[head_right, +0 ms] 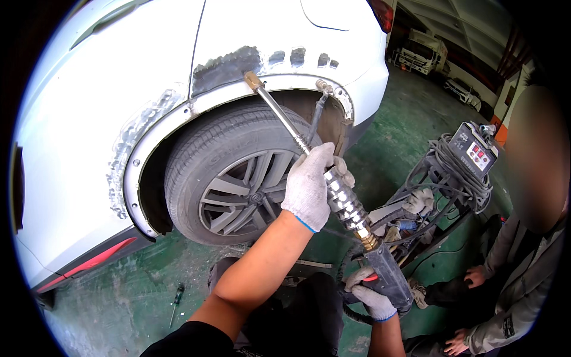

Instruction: The person uses a spot welder to attach a puller stud to the rear bumper of a white car. They then use a hammer to tap the stud and the surrounding area. The person repeatedly uses the spot welder to heat and pull the stud, attempting to remove a dent from the bumper.

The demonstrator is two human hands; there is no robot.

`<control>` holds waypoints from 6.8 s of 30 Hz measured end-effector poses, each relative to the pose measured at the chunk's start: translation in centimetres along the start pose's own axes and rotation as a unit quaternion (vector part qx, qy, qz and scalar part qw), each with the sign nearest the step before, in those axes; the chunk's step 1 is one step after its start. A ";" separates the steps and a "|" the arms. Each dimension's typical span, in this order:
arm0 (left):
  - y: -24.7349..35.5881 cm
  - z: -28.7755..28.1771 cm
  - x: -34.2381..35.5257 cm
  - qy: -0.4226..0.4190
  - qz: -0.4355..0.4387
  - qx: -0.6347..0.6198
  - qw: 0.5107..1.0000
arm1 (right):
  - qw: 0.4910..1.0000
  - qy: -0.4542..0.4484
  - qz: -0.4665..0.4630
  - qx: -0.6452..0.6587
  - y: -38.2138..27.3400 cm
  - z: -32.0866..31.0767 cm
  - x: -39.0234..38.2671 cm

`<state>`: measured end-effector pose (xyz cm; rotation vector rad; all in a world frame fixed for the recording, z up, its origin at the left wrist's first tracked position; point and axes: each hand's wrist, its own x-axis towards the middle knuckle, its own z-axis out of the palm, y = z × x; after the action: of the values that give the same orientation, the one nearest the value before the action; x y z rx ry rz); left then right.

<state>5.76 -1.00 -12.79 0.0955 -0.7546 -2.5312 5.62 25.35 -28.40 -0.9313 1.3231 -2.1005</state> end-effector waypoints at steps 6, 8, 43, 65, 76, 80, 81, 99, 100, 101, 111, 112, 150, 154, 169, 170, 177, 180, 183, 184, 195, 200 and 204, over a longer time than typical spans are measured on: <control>0.5 0.2 0.4 -0.030 0.005 0.000 1.000 | 0.999 0.007 -0.011 -0.036 0.1 -0.5 -0.6; 1.8 -0.1 1.6 -0.036 0.001 -0.008 0.999 | 0.999 0.034 0.005 -0.022 -0.7 0.4 -1.0; 1.5 1.0 0.8 -0.039 0.065 0.019 0.997 | 0.998 0.041 0.008 -0.042 -1.3 0.6 -0.7; -0.5 0.5 -1.1 -0.088 -0.007 -0.025 0.996 | 0.994 0.021 -0.005 -0.106 -1.2 -0.3 -1.1; 1.3 0.0 0.0 -0.102 0.021 -0.066 0.992 | 0.992 0.001 -0.037 -0.122 -1.8 1.3 0.4; 2.4 0.4 0.0 -0.099 0.027 -0.070 0.992 | 0.970 -0.004 -0.021 -0.243 -3.5 1.4 0.2; 3.0 0.3 0.6 -0.117 0.040 -0.072 0.990 | 0.980 0.025 -0.006 -0.196 -3.7 1.9 -0.1; -2.5 2.0 -2.7 -0.173 -0.037 -0.062 0.982 | 0.952 0.025 -0.042 -0.302 -4.4 -3.9 -4.1; -1.8 1.6 -2.2 -0.162 -0.021 -0.063 0.984 | 0.976 0.091 0.022 -0.197 -4.0 -2.6 -3.1; -1.2 1.2 -1.6 -0.153 -0.008 -0.078 0.985 | 0.980 0.153 0.086 -0.091 -3.6 -0.7 -2.0; 1.9 -0.3 0.3 -0.185 -0.016 -0.093 0.978 | 0.958 -0.077 -0.041 -0.274 -1.7 -2.9 -0.1; 1.8 -0.3 0.3 -0.186 -0.014 -0.094 0.978 | 0.975 -0.042 -0.009 -0.219 -1.4 -3.5 -0.5; 1.3 0.7 0.1 -0.089 0.035 -0.025 0.995 | 0.980 0.026 -0.027 -0.195 -3.5 0.0 1.3; 1.3 0.6 0.2 -0.103 0.037 -0.032 0.993 | 0.969 0.031 -0.030 -0.245 -4.3 0.4 1.4; 1.7 2.3 -2.1 -0.118 0.004 -0.154 0.981 | 0.710 0.130 -0.118 -0.682 -9.2 2.3 1.3; 1.5 1.8 -1.7 -0.174 -0.010 -0.185 0.967 | 0.687 0.121 -0.168 -0.697 -9.8 2.4 1.3; 2.2 2.1 -1.9 -0.055 0.002 0.014 0.998 | 0.951 0.012 -0.044 -0.305 -8.3 3.9 1.5; 0.1 1.4 -1.1 -0.026 0.069 0.104 0.992 | 0.995 -0.052 -0.005 0.089 -3.7 1.3 0.6; -1.0 -0.1 -0.8 -0.019 0.051 0.043 0.998 | 0.999 -0.005 -0.003 0.040 -1.6 -0.1 -0.1; -0.9 0.0 -1.0 -0.008 0.042 0.048 0.998 | 0.999 0.005 -0.007 0.035 -1.4 -0.2 -0.2; 1.3 0.2 -1.7 -0.010 0.022 0.027 0.999 | 0.999 0.010 0.010 0.033 -0.7 0.9 -0.7; 3.7 -0.4 0.5 -0.042 0.033 -0.033 0.998 | 0.999 0.022 0.033 -0.033 -1.4 1.5 -1.9; 1.9 1.0 -1.1 -0.015 0.007 -0.062 0.998 | 0.994 0.055 0.044 -0.082 -2.9 3.1 -2.0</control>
<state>7.37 -1.32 -11.01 0.0106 -0.6062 -2.5635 9.13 26.14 -25.36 -0.8168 1.5823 -2.0257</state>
